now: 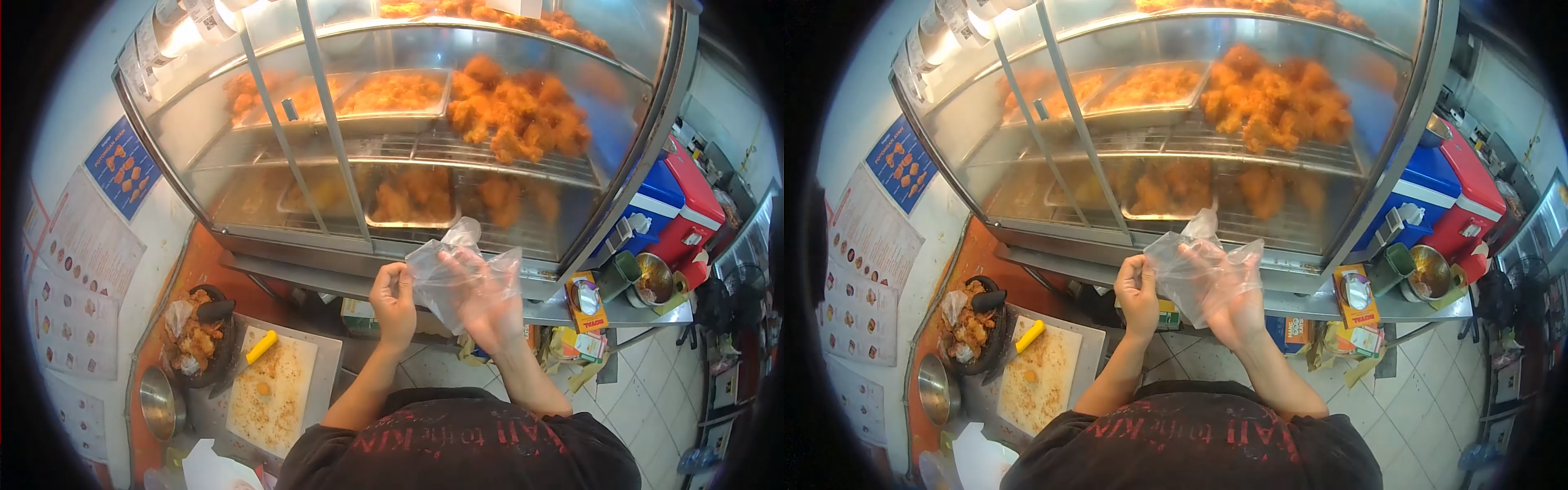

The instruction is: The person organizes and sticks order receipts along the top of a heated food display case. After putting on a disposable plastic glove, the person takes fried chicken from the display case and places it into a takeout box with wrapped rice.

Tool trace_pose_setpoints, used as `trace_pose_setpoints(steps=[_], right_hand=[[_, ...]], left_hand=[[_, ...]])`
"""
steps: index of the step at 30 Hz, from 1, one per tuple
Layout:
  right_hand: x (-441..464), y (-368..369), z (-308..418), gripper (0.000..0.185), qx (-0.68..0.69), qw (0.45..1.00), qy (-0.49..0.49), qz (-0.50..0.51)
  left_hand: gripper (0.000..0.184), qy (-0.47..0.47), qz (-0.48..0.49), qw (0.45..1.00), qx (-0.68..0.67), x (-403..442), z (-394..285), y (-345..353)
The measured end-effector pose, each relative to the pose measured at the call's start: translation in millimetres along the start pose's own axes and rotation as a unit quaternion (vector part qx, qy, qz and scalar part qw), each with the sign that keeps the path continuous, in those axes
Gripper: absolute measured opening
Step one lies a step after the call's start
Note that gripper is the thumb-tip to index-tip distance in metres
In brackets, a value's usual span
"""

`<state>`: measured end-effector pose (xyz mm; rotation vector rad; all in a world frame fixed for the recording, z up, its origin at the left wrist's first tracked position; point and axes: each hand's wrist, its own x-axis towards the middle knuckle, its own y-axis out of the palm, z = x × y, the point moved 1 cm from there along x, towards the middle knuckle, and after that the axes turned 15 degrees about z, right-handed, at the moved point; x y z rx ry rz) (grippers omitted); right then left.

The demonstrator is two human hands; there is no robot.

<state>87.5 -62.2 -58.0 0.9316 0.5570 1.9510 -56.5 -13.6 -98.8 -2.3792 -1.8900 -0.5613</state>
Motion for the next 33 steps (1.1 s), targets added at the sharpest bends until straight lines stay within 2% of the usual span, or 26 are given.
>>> trace_pose_setpoints(steps=[1,2,3,4,5,7,8,9,11,13,15,17,18,19,21,23,24,25,26,27,28,29,30,31,32,33], right_hand=[[-2,0,2,0.081,0.039,0.999,0.008,0.009],[-5,0,2,0.081,0.038,0.999,0.008,0.006],[-6,1,1,0.084,0.076,0.997,-0.008,0.004],[-6,1,0,0.087,0.114,0.993,-0.025,0.005],[-4,4,-1,0.087,0.113,0.993,-0.027,0.004],[-3,8,0,0.092,0.065,0.997,-0.041,-0.003],[-3,1,0,0.090,0.008,0.999,-0.038,0.011],[-2,-3,-2,0.090,0.007,0.999,-0.042,0.012],[0,-8,-4,0.087,0.111,0.990,-0.086,0.009],[3,-5,0,0.086,0.138,0.985,-0.101,0.034],[6,-4,0,0.087,0.248,0.958,-0.139,-0.030],[6,-6,-1,0.086,0.223,0.966,-0.132,-0.010],[9,-10,-3,0.089,0.114,0.983,-0.112,-0.089],[10,-14,-5,0.093,0.005,0.981,-0.092,-0.169],[0,-21,-17,0.093,-0.016,0.976,-0.090,-0.199],[-7,-25,-21,0.092,-0.036,0.968,-0.088,-0.231],[-7,-27,-17,0.091,-0.113,0.955,-0.129,-0.243],[-7,-28,-14,0.090,-0.187,0.934,-0.169,-0.253],[-10,-31,-17,0.077,-0.258,0.919,-0.149,-0.260],[-9,-33,-9,0.077,-0.257,0.918,-0.152,-0.260],[-11,-37,2,0.062,-0.111,0.958,-0.059,-0.258],[-17,-43,14,0.052,0.037,0.967,0.033,-0.248],[-26,-92,6,0.043,0.036,0.985,-0.125,-0.110],[-18,-77,22,0.042,-0.133,0.931,-0.251,-0.231],[-19,-71,46,0.036,-0.363,0.841,-0.296,-0.270],[-24,-69,65,0.034,-0.568,0.699,-0.319,-0.295]], left_hand=[[0.032,-0.001,0.003,1.000,-0.002,-2,-3,7],[0.029,0.116,-0.085,0.980,0.138,-9,-11,17],[0.027,0.229,-0.170,0.919,0.273,-17,-20,27],[0.029,0.306,-0.140,0.906,0.256,-28,-22,36],[0.029,0.307,-0.138,0.906,0.255,-34,-27,43],[0.022,0.256,0.112,0.881,0.383,-43,-39,61],[0.022,0.257,0.113,0.880,0.382,-45,-33,61],[0.016,0.282,0.141,0.890,0.331,-45,-24,60],[0.010,0.308,0.170,0.895,0.274,-54,-15,63],[0.003,0.304,0.198,0.905,0.224,-69,-13,71],[0.002,0.296,0.202,0.905,0.230,-69,-12,65],[0.002,0.176,0.184,0.956,0.148,-66,-19,63],[0.003,0.069,0.189,0.979,-0.031,-67,-10,63],[0.003,0.077,0.194,0.977,-0.031,-61,-11,65],[0.006,0.025,0.167,0.975,-0.142,-51,-13,66],[0.004,0.004,0.235,0.971,-0.052,-45,-4,62],[0.009,0.137,0.232,0.957,0.110,-38,-8,61],[0.014,0.265,0.217,0.901,0.267,-31,-11,62],[0.023,0.307,0.166,0.886,0.306,-28,-7,64],[0.023,0.309,0.168,0.885,0.306,-35,-5,74],[0.022,0.336,0.209,0.865,0.308,-48,-1,94],[0.020,0.365,0.250,0.844,0.305,-59,3,106],[0.020,0.367,0.257,0.842,0.300,-66,15,107],[0.023,0.354,0.365,0.821,0.258,-67,30,109],[0.026,0.338,0.467,0.789,0.214,-64,43,112],[0.026,0.342,0.471,0.785,0.214,-51,41,115]])
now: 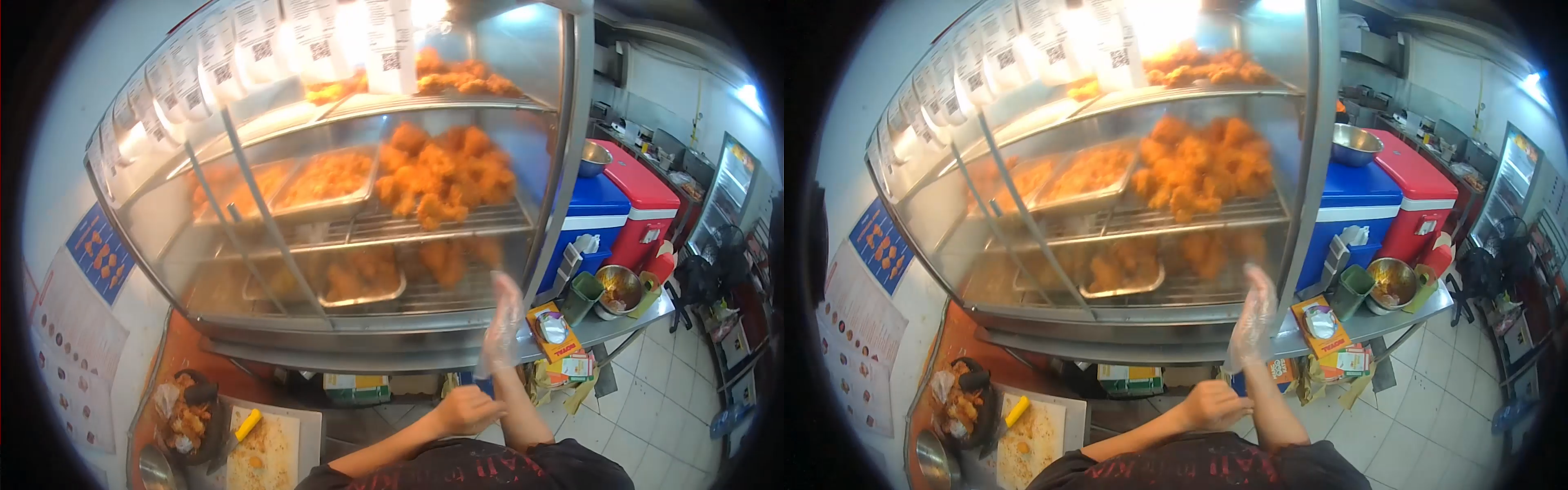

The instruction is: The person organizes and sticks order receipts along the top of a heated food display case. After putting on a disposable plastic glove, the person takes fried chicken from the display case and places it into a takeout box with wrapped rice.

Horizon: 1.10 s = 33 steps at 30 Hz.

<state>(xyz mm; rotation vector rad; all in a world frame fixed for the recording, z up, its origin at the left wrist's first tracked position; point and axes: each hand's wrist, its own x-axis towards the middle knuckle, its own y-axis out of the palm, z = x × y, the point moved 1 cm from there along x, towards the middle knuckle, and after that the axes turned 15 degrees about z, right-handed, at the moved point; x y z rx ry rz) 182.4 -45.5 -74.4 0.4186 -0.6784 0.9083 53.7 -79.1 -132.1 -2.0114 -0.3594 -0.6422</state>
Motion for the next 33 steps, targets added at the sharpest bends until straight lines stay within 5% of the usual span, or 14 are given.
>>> trace_pose_setpoints(steps=[1,3,4,7,10,17,19,22,24,26,28,30,32,33], right_hand=[[4,-10,-10,0.034,0.000,1.000,-0.005,-0.005],[8,-21,-32,0.052,-0.392,0.920,0.026,-0.008],[6,-18,-34,0.052,-0.387,0.922,0.018,-0.010],[3,-6,-37,0.068,-0.401,0.916,0.032,-0.013],[6,4,-37,0.075,-0.322,0.929,0.178,-0.036],[-7,32,-27,0.079,-0.202,0.953,0.227,0.020],[-14,43,-28,0.080,-0.168,0.967,0.173,0.080],[-22,39,-31,0.080,-0.132,0.960,0.091,0.228],[-16,30,-37,0.057,-0.150,0.967,0.013,0.206],[-14,17,-44,0.031,0.092,0.862,0.356,0.348],[-2,18,-5,0.034,0.124,0.906,0.301,0.269],[27,12,29,0.028,0.039,0.919,0.205,0.333],[71,20,25,0.021,-0.074,0.930,-0.149,0.329],[95,26,57,0.022,-0.223,0.903,-0.183,0.319]], left_hand=[[0.036,-0.022,-0.062,0.996,0.052,11,11,-18],[0.058,-0.147,-0.135,0.960,0.198,37,42,-49],[0.071,-0.249,-0.144,0.913,0.289,43,67,-60],[0.075,-0.238,-0.092,0.809,0.529,14,154,-61],[0.074,-0.242,-0.048,0.772,0.585,-4,165,-69],[0.061,-0.334,-0.093,0.813,0.467,-29,116,-98],[0.057,-0.312,-0.307,0.829,0.347,-27,107,-94],[0.058,-0.260,-0.337,0.837,0.344,-3,93,-89],[0.067,-0.261,-0.305,0.841,0.364,8,93,-92],[0.076,-0.264,-0.275,0.845,0.375,20,92,-100],[0.085,-0.290,-0.252,0.841,0.381,17,101,-109],[0.083,-0.361,-0.277,0.786,0.419,6,113,-120],[0.081,-0.350,-0.283,0.787,0.423,-13,117,-134],[0.079,-0.373,-0.263,0.766,0.453,-22,115,-140]])
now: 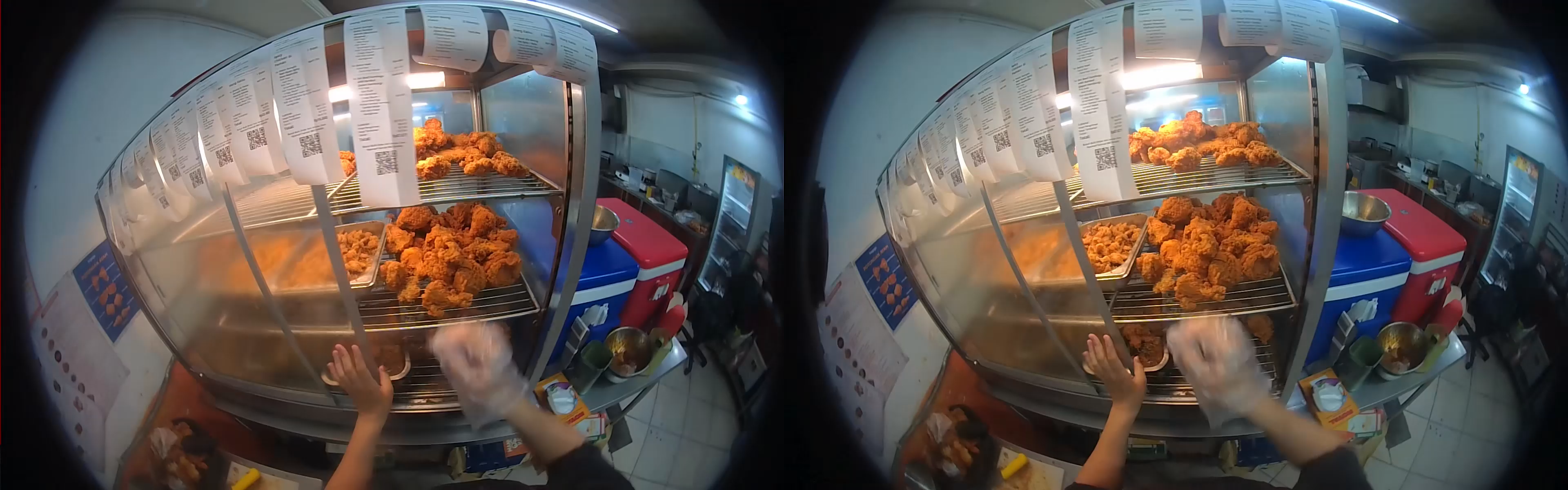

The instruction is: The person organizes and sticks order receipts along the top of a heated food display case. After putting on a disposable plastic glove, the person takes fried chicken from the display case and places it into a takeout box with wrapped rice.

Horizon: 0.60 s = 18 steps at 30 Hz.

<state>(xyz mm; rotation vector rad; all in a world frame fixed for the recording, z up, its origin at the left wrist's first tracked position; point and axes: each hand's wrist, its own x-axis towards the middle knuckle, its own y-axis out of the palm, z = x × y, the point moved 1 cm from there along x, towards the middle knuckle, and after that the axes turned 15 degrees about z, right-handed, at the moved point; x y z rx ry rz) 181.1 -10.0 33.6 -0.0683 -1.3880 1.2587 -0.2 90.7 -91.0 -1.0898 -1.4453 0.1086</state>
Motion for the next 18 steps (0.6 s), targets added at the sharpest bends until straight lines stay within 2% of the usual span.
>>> trace_pose_setpoints(steps=[1,3,5,6,7,9,11,12,13,15,18], right_hand=[[32,-23,17,0.025,-0.154,0.988,0.015,0.020],[96,-25,23,0.024,-0.260,0.965,-0.018,-0.007],[145,0,10,0.030,-0.489,0.863,-0.043,0.122],[178,6,9,0.032,-0.320,0.926,0.053,0.192],[210,15,8,0.034,-0.136,0.947,0.145,0.251],[254,42,-3,0.038,-0.199,0.914,0.054,0.349],[255,61,3,0.039,-0.104,0.957,0.085,0.256],[267,71,1,0.041,-0.254,0.841,0.038,0.477],[255,62,14,0.045,-0.254,0.801,0.053,0.540],[267,127,-45,0.047,-0.110,0.806,0.106,0.572],[264,120,-41,0.049,-0.119,0.818,0.160,0.539]], left_hand=[[0.077,-0.007,0.008,0.999,0.047,0,9,-5],[0.077,-0.011,0.029,0.998,0.059,-3,19,-14],[0.077,-0.039,0.053,0.992,0.111,-3,33,-21],[0.077,-0.031,0.055,0.992,0.110,-3,39,-24],[0.078,-0.043,0.046,0.994,0.084,-2,45,-27],[0.079,-0.045,0.038,0.997,0.056,0,54,-32],[0.082,-0.039,0.007,0.999,-0.006,-3,62,-36],[0.083,-0.021,-0.004,1.000,-0.010,-5,65,-40],[0.083,-0.015,-0.004,1.000,-0.010,-8,69,-45],[0.081,-0.018,-0.004,0.999,-0.044,-17,77,-54],[0.075,-0.030,-0.020,0.997,-0.061,-26,87,-70]])
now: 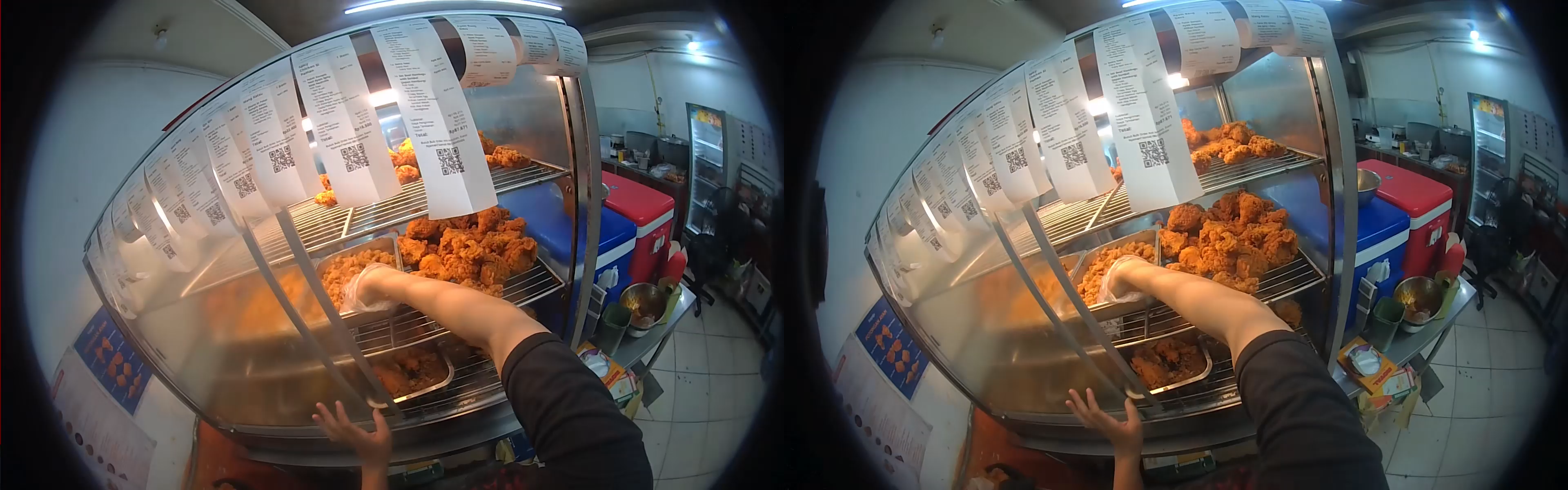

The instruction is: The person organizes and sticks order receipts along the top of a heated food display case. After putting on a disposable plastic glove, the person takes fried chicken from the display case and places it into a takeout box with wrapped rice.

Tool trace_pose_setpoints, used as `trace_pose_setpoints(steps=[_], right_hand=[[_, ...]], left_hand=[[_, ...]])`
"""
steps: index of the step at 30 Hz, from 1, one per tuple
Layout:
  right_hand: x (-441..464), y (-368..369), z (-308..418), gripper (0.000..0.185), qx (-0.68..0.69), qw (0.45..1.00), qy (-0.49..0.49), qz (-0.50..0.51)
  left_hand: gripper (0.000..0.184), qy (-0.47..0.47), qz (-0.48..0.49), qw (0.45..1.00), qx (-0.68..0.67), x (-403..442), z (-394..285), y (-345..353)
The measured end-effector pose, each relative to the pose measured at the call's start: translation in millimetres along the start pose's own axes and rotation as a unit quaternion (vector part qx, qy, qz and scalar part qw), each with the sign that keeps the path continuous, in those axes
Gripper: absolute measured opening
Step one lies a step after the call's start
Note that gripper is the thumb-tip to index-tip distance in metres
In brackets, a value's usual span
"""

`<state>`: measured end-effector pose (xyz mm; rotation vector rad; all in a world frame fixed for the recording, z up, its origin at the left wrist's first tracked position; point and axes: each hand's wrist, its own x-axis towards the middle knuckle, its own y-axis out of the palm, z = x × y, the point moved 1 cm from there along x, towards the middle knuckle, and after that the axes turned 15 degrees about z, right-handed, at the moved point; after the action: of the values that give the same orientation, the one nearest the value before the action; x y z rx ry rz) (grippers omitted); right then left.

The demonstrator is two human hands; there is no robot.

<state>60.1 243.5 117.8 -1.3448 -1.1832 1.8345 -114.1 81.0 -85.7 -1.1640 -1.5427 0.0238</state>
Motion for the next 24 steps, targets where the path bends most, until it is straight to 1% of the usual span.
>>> trace_pose_setpoints(steps=[1,3,4,5,7,8,10,12,13,15,17,18,19,20,21,22,23,24], right_hand=[[-8,-4,5,0.049,0.000,1.000,0.000,0.000],[-23,-12,10,0.052,-0.001,0.995,0.044,0.087],[0,-9,1,0.049,-0.001,0.997,-0.003,0.074],[21,-8,-12,0.049,-0.001,0.997,-0.003,0.075],[24,-10,-12,0.040,0.125,0.989,0.037,0.068],[24,-11,-13,0.031,0.075,0.995,0.046,0.041],[28,-12,-11,0.029,0.035,0.998,0.040,0.014],[41,-11,-16,0.027,0.030,0.998,0.048,-0.007],[51,-9,-22,0.025,0.033,0.998,0.055,-0.017],[69,-2,-40,0.023,0.038,0.996,0.067,-0.043],[88,1,-63,0.022,0.035,0.992,0.087,-0.090],[109,3,-80,0.021,0.023,0.986,0.093,-0.136],[69,6,-62,0.023,0.092,0.975,0.158,-0.129],[58,6,-55,0.022,0.094,0.967,0.155,-0.181],[61,14,-45,0.022,0.088,0.961,0.120,-0.233],[57,25,-40,0.022,0.094,0.950,0.074,-0.288],[48,34,-32,0.022,0.112,0.934,0.020,-0.339],[35,42,-27,0.021,0.140,0.915,-0.030,-0.376]], left_hand=[[0.073,-0.018,-0.001,1.000,-0.001,-4,2,-5],[0.070,-0.028,-0.003,1.000,-0.009,-9,5,-11],[0.068,-0.033,-0.011,0.999,-0.020,-12,8,-13],[0.067,-0.040,-0.018,0.999,-0.030,-16,10,-15],[0.066,-0.036,-0.020,0.999,-0.029,-22,16,-21],[0.065,-0.033,-0.023,0.999,-0.028,-24,19,-25],[0.063,-0.032,-0.024,0.999,-0.035,-28,29,-31],[0.057,-0.034,-0.034,0.998,-0.033,-36,32,-39],[0.057,-0.058,-0.031,0.998,-0.019,-39,30,-44],[0.055,-0.054,-0.024,0.998,-0.012,-43,26,-54],[0.049,-0.054,-0.047,0.997,-0.041,-49,27,-60],[0.044,-0.041,-0.036,0.997,-0.049,-51,25,-64],[0.040,-0.038,-0.029,0.997,-0.056,-53,23,-68],[0.033,-0.021,-0.017,0.998,-0.065,-54,20,-72],[0.031,-0.007,0.020,0.997,-0.073,-60,17,-77],[0.029,0.003,0.038,0.994,-0.105,-72,14,-71],[0.025,0.036,0.092,0.985,-0.140,-87,12,-66],[0.022,0.037,0.129,0.982,-0.134,-102,3,-62]])
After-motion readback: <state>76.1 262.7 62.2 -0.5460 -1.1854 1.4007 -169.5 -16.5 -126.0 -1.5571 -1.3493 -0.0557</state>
